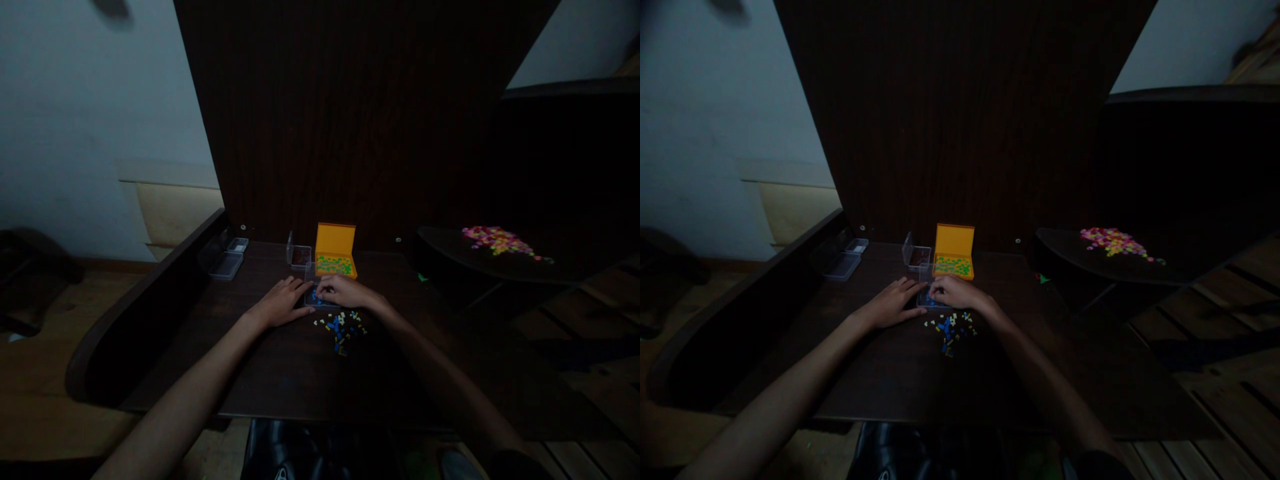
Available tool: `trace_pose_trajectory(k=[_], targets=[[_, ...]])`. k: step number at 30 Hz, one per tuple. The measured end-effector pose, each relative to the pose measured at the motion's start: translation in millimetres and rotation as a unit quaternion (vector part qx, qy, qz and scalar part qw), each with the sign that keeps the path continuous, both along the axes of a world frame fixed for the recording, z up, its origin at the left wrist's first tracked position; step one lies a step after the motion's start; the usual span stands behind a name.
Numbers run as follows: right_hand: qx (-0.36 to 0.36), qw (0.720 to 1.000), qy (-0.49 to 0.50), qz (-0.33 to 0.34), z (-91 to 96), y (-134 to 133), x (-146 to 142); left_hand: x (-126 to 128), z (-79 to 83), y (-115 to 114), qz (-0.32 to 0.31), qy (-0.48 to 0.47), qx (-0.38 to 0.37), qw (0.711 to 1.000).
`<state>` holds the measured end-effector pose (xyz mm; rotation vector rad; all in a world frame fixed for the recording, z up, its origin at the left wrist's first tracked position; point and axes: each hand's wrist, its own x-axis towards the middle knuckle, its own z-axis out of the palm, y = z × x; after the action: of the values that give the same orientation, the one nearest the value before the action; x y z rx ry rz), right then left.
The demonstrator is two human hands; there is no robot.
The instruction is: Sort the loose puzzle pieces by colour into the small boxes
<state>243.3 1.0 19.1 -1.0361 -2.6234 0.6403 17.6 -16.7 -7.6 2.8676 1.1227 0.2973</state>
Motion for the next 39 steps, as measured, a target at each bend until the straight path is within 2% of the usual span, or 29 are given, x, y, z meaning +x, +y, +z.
trace_pose_trajectory(k=[10, 30, 34, 39], targets=[[0.04, 0.999, -0.02, 0.016, -2.9, -2, -4, 0, -2.2, 1, 0.0, -0.006, 0.0, 1.0], [0.043, 0.999, 0.01, -0.011, -6.0, 0, 4, 0, -2.2, 1, -0.008, -0.017, -0.001, 1.0], [0.039, 0.999, 0.005, 0.011, -8.4, -1, 4, 0, -0.1, 0, -0.007, -0.015, -0.002, 1.0], [0.047, 0.998, -0.029, -0.007, -8.4, -4, 0, 1, 1.8, -1, -0.005, -0.01, -0.008, 1.0]])
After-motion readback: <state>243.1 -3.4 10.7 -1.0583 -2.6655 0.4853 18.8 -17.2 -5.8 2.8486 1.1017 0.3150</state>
